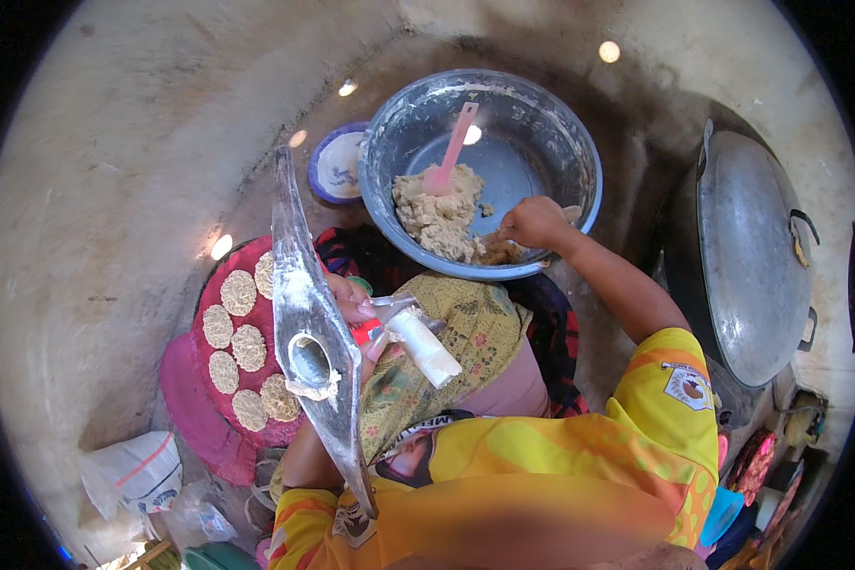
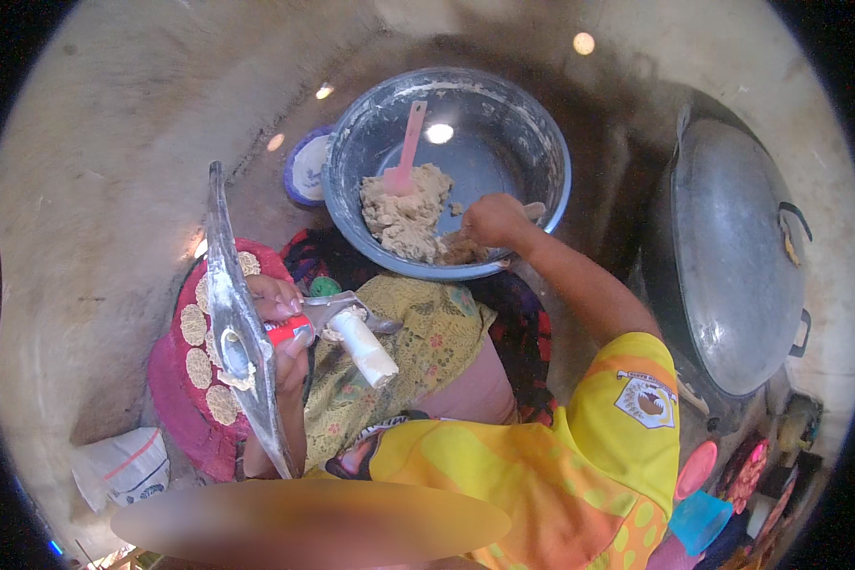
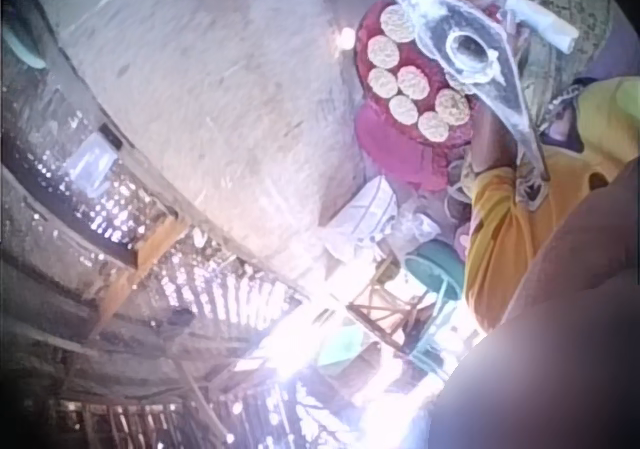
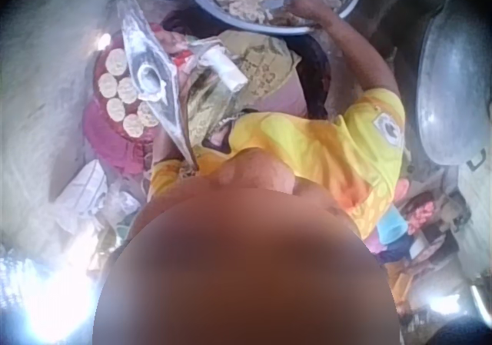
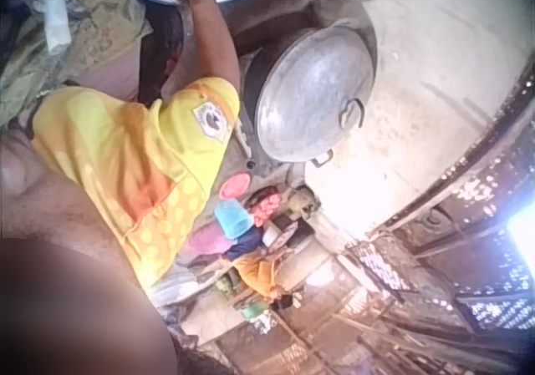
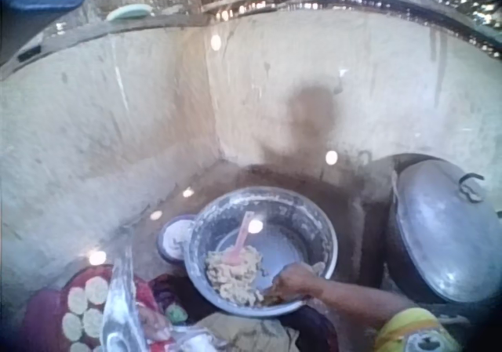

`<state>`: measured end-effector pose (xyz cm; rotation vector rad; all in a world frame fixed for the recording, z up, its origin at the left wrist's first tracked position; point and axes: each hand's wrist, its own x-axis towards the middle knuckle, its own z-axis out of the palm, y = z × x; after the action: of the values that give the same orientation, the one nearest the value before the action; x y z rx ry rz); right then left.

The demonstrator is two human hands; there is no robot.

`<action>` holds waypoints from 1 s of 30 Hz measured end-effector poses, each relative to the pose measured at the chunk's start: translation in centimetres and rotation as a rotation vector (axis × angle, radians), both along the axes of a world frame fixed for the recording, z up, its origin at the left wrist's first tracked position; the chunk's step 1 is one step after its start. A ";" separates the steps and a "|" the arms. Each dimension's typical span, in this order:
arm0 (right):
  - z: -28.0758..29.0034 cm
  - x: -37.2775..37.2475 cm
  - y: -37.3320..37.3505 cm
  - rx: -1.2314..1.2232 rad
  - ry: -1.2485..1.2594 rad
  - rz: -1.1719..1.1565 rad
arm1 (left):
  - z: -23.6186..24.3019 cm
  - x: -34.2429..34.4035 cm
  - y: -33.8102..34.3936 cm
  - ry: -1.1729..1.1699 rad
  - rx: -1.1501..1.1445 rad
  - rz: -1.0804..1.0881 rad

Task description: The person scoops dough from a metal bowl and uses a cookie press to extrude patterned cookies onto a pink tray. They repeatedly fill the press, squeeze the handle, and place the formed cookies in rows on the tray.

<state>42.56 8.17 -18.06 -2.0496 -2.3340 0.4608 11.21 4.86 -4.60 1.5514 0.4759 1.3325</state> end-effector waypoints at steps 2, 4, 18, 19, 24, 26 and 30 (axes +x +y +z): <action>0.8 -0.1 0.0 0.031 -0.019 -0.028 | 0.6 -0.4 -0.1 -0.009 0.025 0.027; 2.2 0.1 0.0 0.112 -0.029 -0.011 | 1.6 -1.4 -0.1 -0.050 0.037 0.041; 24.1 -10.3 -6.8 1.026 0.191 0.435 | 9.5 -12.4 -5.0 0.080 -0.476 0.155; 25.0 -11.7 -6.7 1.066 0.219 0.534 | 9.0 -13.0 -5.0 0.279 -0.327 0.175; 28.5 -18.0 -6.3 1.098 0.246 0.832 | 7.8 -15.5 -8.4 0.794 0.084 0.482; 29.4 -20.6 -6.4 1.093 0.156 0.923 | 7.6 -15.6 -9.9 0.877 0.037 0.562; 30.1 -26.0 -7.7 1.135 0.030 1.077 | 7.0 -15.9 -11.3 0.362 -0.254 0.537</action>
<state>16.61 0.47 12.07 -0.2689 -2.4716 -0.7179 -4.68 -6.43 2.44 1.5059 1.3107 1.3107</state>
